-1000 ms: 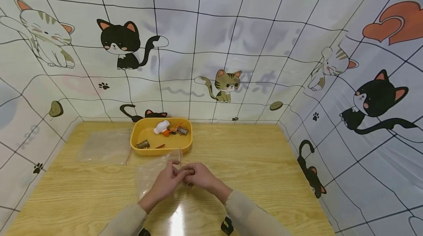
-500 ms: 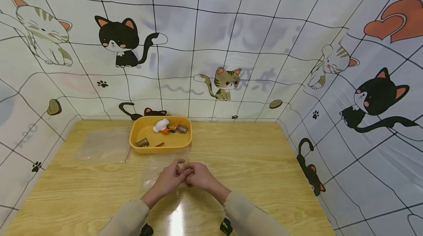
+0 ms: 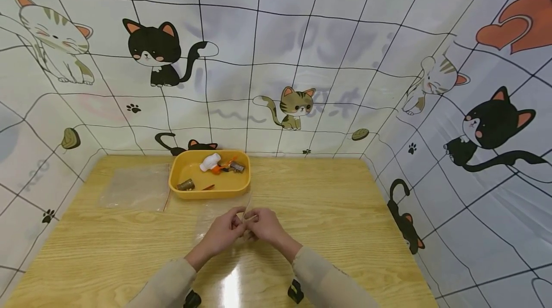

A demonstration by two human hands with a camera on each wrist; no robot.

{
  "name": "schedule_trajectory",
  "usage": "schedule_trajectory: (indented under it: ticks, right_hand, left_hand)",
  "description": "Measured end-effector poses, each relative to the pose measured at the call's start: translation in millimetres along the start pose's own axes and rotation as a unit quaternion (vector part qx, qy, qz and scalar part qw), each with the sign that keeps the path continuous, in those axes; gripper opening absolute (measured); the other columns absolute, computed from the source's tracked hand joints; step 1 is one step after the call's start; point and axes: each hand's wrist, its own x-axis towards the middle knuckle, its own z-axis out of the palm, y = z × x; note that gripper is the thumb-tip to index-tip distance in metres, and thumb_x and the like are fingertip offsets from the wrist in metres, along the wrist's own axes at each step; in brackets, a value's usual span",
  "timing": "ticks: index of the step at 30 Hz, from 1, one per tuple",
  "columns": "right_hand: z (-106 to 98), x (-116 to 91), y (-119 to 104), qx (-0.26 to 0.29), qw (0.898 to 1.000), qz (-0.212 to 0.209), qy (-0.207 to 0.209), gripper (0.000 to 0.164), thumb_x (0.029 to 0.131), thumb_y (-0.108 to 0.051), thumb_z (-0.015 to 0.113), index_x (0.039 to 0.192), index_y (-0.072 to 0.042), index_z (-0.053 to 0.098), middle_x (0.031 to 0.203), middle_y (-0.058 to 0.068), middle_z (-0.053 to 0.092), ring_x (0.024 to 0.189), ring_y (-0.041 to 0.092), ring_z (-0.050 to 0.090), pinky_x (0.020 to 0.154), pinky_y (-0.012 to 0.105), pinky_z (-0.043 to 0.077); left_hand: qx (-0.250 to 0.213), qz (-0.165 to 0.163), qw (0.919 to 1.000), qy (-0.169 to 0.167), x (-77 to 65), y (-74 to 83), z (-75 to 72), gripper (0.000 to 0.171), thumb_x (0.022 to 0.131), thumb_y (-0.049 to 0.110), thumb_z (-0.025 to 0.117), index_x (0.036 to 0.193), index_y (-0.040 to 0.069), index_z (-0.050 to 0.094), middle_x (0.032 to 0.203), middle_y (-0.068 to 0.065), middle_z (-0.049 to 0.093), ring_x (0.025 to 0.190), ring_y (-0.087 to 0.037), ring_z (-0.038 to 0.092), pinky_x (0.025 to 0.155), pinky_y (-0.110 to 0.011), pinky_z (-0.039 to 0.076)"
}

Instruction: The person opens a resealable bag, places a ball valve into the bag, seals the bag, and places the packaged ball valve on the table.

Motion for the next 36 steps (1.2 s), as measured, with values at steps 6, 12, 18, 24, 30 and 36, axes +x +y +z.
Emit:
schedule_trajectory:
  ticks: [6,12,18,24,30,36]
  right_hand:
    - [-9.4,6.8,1.9,-0.013,1.0,0.006,0.025,0.024,0.096,-0.007,0.054,0.115,0.004,0.064,0.088,0.017,0.073,0.062,0.023,0.07,0.06,0.038,0.059]
    - [-22.3,14.5,5.7,-0.032,0.998,0.004,0.052,0.027,0.1,-0.012,0.05,0.112,0.006,0.066,0.09,0.022,0.073,0.056,0.013,0.065,0.056,0.033,0.058]
    - [-28.7,17.5,5.9,-0.057,0.996,-0.011,0.071,0.028,0.101,-0.016,0.051,0.112,0.003,0.067,0.086,0.021,0.073,0.054,0.014,0.064,0.056,0.037,0.058]
    - [-32.6,18.9,3.7,-0.124,0.986,-0.055,0.094,0.024,0.099,-0.016,0.053,0.111,-0.004,0.07,0.087,0.019,0.073,0.053,0.016,0.064,0.049,0.03,0.052]
    - [-34.0,21.0,0.9,-0.142,0.982,-0.092,0.086,0.021,0.096,-0.009,0.055,0.109,-0.003,0.07,0.089,0.018,0.074,0.054,0.021,0.066,0.046,0.023,0.049]
    - [-30.4,22.5,-0.9,-0.132,0.984,-0.092,0.072,0.021,0.099,-0.013,0.055,0.105,-0.002,0.072,0.087,0.017,0.074,0.055,0.021,0.066,0.047,0.024,0.049]
  left_hand:
    - [0.004,0.011,0.9999,-0.003,-0.7,0.1,-1.3,0.043,0.092,0.005,0.056,0.135,0.003,0.052,0.074,0.0,0.059,0.054,-0.007,0.046,0.051,-0.023,0.039]
    - [0.001,0.003,1.0,0.007,-2.3,1.3,-2.7,0.043,0.089,0.004,0.057,0.131,0.005,0.055,0.071,0.001,0.057,0.052,-0.005,0.044,0.051,-0.022,0.038]
    - [0.019,-0.023,0.9993,0.024,-4.0,4.2,-3.5,0.04,0.087,0.007,0.058,0.127,0.01,0.059,0.068,0.004,0.055,0.05,-0.005,0.041,0.05,-0.021,0.036]
    - [0.044,-0.03,0.997,0.056,-4.9,5.9,-2.3,0.032,0.083,0.007,0.06,0.113,0.017,0.065,0.064,0.005,0.052,0.049,-0.005,0.041,0.048,-0.021,0.035]
    - [0.068,-0.033,0.9943,0.075,-5.0,6.9,-1.4,0.027,0.083,0.009,0.06,0.108,0.016,0.068,0.062,0.006,0.05,0.049,-0.006,0.041,0.047,-0.022,0.034]
    - [0.108,-0.027,0.9888,0.099,-2.9,4.6,-1.6,0.01,0.092,0.017,0.062,0.1,0.015,0.069,0.06,0.006,0.049,0.048,-0.007,0.04,0.046,-0.023,0.033]
